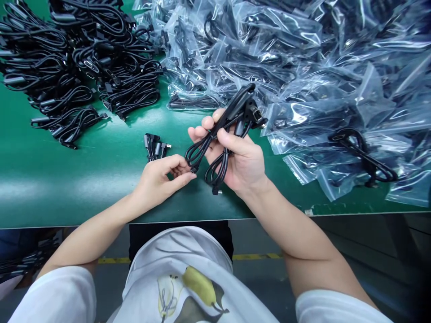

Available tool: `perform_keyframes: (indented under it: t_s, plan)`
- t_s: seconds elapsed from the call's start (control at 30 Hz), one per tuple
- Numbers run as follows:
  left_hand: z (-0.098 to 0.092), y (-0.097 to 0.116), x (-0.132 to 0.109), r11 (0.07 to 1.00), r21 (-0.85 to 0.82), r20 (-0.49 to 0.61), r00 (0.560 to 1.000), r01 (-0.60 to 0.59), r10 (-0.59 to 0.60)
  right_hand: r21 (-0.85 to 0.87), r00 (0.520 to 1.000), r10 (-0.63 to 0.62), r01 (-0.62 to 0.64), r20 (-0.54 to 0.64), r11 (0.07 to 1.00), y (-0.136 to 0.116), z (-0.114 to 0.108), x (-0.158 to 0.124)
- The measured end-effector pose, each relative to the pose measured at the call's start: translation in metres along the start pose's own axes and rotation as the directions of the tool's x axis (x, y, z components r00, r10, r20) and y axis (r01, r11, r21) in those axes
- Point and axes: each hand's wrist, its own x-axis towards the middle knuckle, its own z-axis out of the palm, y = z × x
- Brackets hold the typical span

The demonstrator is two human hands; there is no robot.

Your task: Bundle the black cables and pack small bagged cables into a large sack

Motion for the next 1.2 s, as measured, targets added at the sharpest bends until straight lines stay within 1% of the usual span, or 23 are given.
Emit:
perform_keyframes:
  t_s: [0.13,0.27,0.4,0.47,0.53,0.57,0.63,0.7,0.8,0.9,0.97,1.03,1.1,1.13,1.2]
  plan:
    - [-0.001,0.001,0.001,1.000,0.013,-0.021,1.000,-0.022,0.022,0.028,0.998,-0.012,0.010,0.061,1.000,0.000,-0.003,-0.002]
    - [-0.001,0.003,0.002,1.000,0.022,-0.033,0.999,-0.002,0.003,-0.005,0.998,0.023,-0.023,0.052,1.000,-0.002,-0.004,-0.003]
    - [0.000,0.004,0.002,1.000,0.021,-0.030,1.000,0.008,-0.008,-0.011,0.998,0.004,-0.004,0.059,1.000,-0.005,-0.003,-0.002]
    - [-0.004,0.003,0.003,1.000,0.008,-0.010,1.000,0.003,-0.003,-0.008,0.998,0.003,-0.002,0.059,1.000,-0.006,-0.002,-0.002]
    - [-0.015,0.000,0.005,1.000,0.013,-0.026,1.000,0.009,-0.008,0.009,0.999,0.017,-0.017,0.049,1.000,-0.008,-0.001,0.000]
    - [-0.021,-0.002,0.006,0.999,0.044,-0.054,0.998,0.019,-0.017,0.021,0.999,0.024,-0.025,0.043,0.999,-0.008,-0.001,0.000]
    - [-0.034,-0.008,0.008,0.983,0.173,-0.106,0.994,0.058,-0.040,0.044,0.999,0.034,-0.036,0.043,0.998,-0.009,-0.001,0.002]
    - [-0.041,-0.014,0.008,0.935,0.345,-0.098,0.994,0.081,-0.050,0.053,0.997,0.049,-0.052,0.051,0.997,-0.009,-0.001,0.002]
    - [-0.037,-0.021,0.007,0.840,0.539,-0.055,0.998,0.053,-0.027,0.038,0.991,0.110,-0.114,0.077,0.993,-0.006,-0.001,0.002]
    - [-0.029,-0.021,0.005,0.791,0.608,-0.104,0.995,0.069,-0.007,0.015,0.977,0.185,-0.188,0.106,0.982,-0.002,-0.001,0.002]
    - [-0.030,-0.019,0.006,0.812,0.573,-0.133,0.990,0.106,-0.036,0.005,0.970,0.220,-0.222,0.101,0.975,0.002,-0.001,0.002]
    - [-0.036,-0.016,0.007,0.876,0.460,-0.138,0.986,0.147,-0.093,-0.017,0.962,0.256,-0.256,0.096,0.967,0.006,-0.001,0.002]
    - [-0.040,-0.014,0.009,0.948,0.270,-0.134,0.982,0.167,-0.135,-0.074,0.949,0.300,-0.294,0.100,0.953,0.012,0.001,0.003]
    - [-0.041,-0.013,0.009,0.973,0.166,-0.146,0.980,0.161,-0.137,-0.113,0.941,0.321,-0.310,0.107,0.944,0.015,0.002,0.003]
    - [-0.037,-0.012,0.010,0.993,-0.006,-0.210,0.971,0.117,-0.116,-0.176,0.928,0.347,-0.322,0.138,0.930,0.024,0.005,0.001]
